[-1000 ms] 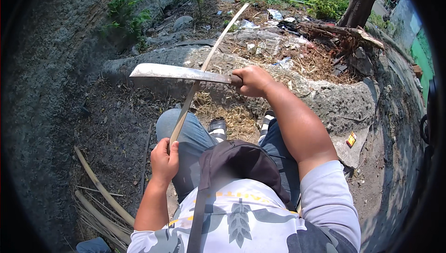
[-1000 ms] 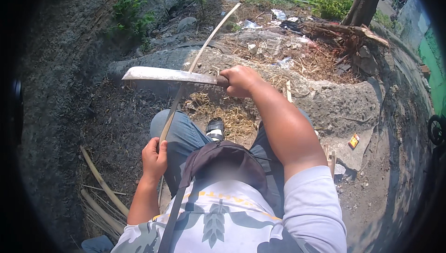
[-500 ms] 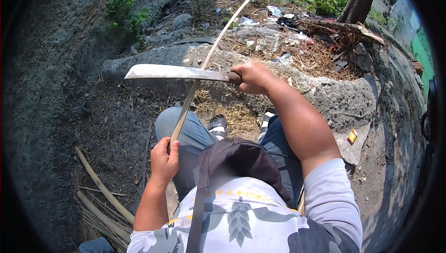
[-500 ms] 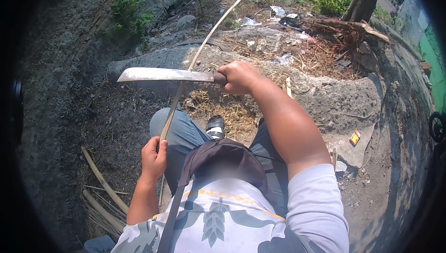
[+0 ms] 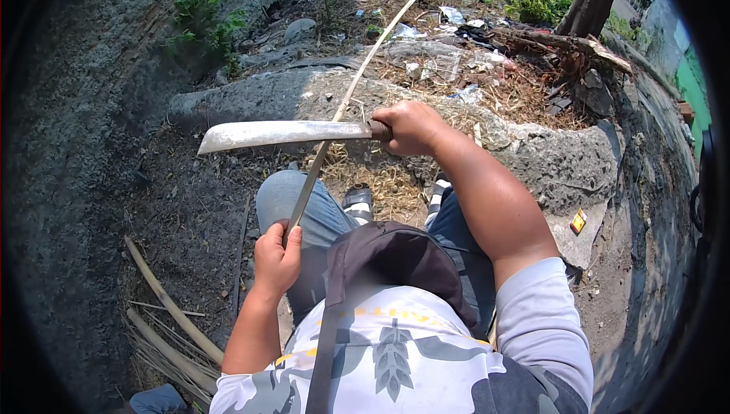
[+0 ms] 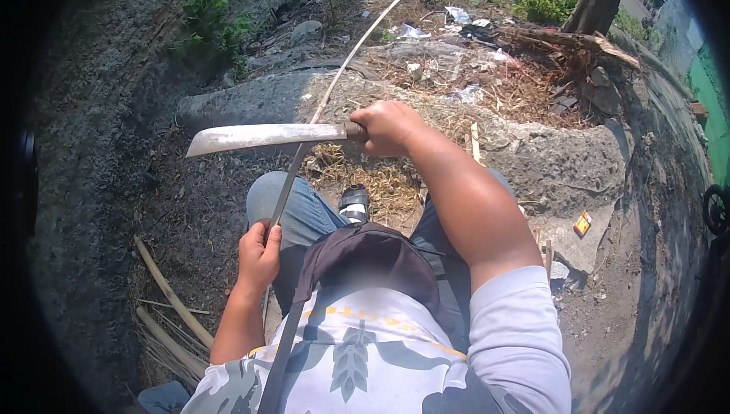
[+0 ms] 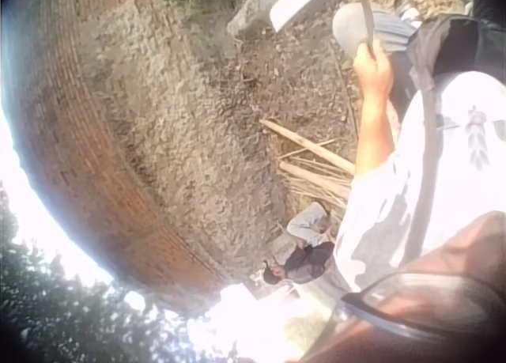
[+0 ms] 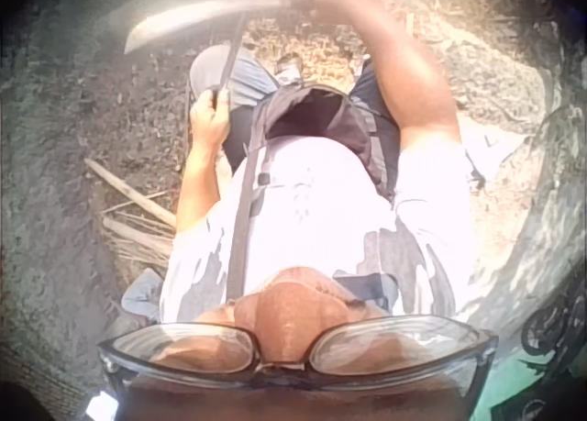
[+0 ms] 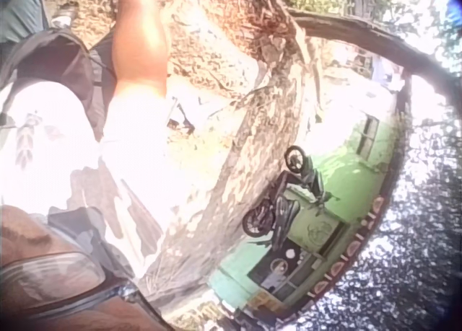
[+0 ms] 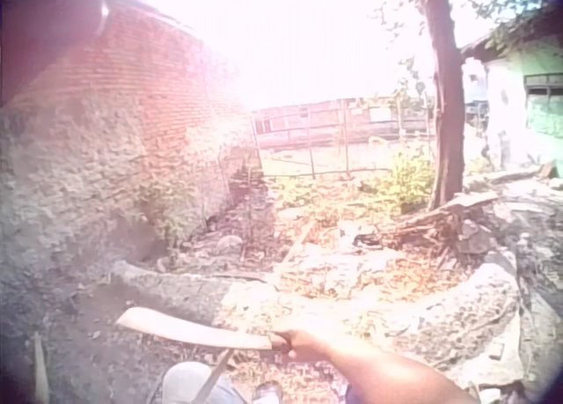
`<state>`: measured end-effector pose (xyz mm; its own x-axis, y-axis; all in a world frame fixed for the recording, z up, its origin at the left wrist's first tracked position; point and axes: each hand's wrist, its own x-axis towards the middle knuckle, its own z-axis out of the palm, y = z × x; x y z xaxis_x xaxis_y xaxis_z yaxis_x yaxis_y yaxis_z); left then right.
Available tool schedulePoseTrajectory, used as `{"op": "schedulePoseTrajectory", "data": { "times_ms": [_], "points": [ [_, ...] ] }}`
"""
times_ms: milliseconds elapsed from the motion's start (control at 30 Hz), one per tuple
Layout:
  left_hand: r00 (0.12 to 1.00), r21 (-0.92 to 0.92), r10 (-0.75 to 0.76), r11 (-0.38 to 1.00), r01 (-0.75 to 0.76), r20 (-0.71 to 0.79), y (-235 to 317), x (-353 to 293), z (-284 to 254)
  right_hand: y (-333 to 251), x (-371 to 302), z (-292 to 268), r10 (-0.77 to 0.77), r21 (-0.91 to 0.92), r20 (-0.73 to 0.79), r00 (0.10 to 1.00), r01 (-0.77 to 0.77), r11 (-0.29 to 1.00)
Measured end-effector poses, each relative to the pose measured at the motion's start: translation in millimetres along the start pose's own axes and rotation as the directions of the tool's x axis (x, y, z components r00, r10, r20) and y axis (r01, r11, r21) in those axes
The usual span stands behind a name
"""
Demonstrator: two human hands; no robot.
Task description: The person shaves a thin strip of bamboo with a machete.
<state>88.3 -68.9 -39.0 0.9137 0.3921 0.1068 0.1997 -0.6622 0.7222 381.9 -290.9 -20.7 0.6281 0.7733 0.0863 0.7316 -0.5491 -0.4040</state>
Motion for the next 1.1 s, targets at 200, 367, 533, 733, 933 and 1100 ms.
{"op": "schedulePoseTrajectory", "data": {
  "times_ms": [200,367,533,733,933,1100],
  "points": [
    [0.997,-0.057,-0.074,0.996,0.073,-0.021,-20,2,-10,34,2,-11,0.141,0.058,-0.099,0.985,-0.136,0.989],
    [0.996,-0.01,-0.026,1.0,0.025,-0.089,-24,3,-5,36,-5,0,0.07,-0.02,-0.141,0.988,-0.074,0.997],
    [0.998,0.068,-0.055,0.996,0.058,-0.043,-4,-2,-2,-4,-1,1,-0.066,-0.052,-0.011,0.998,0.066,0.996],
    [0.998,-0.014,-0.005,1.0,0.004,-0.062,-31,-10,-29,86,-6,-21,0.288,0.274,-0.245,0.926,-0.219,0.936],
    [0.997,0.034,-0.025,0.999,0.028,-0.074,-27,-18,-27,132,-8,-4,0.483,0.61,-0.177,0.858,-0.29,0.738],
    [0.996,0.011,-0.004,1.0,0.005,-0.084,-22,-9,-18,75,-6,-9,0.244,0.382,-0.157,0.957,-0.169,0.909]
  ]
}}
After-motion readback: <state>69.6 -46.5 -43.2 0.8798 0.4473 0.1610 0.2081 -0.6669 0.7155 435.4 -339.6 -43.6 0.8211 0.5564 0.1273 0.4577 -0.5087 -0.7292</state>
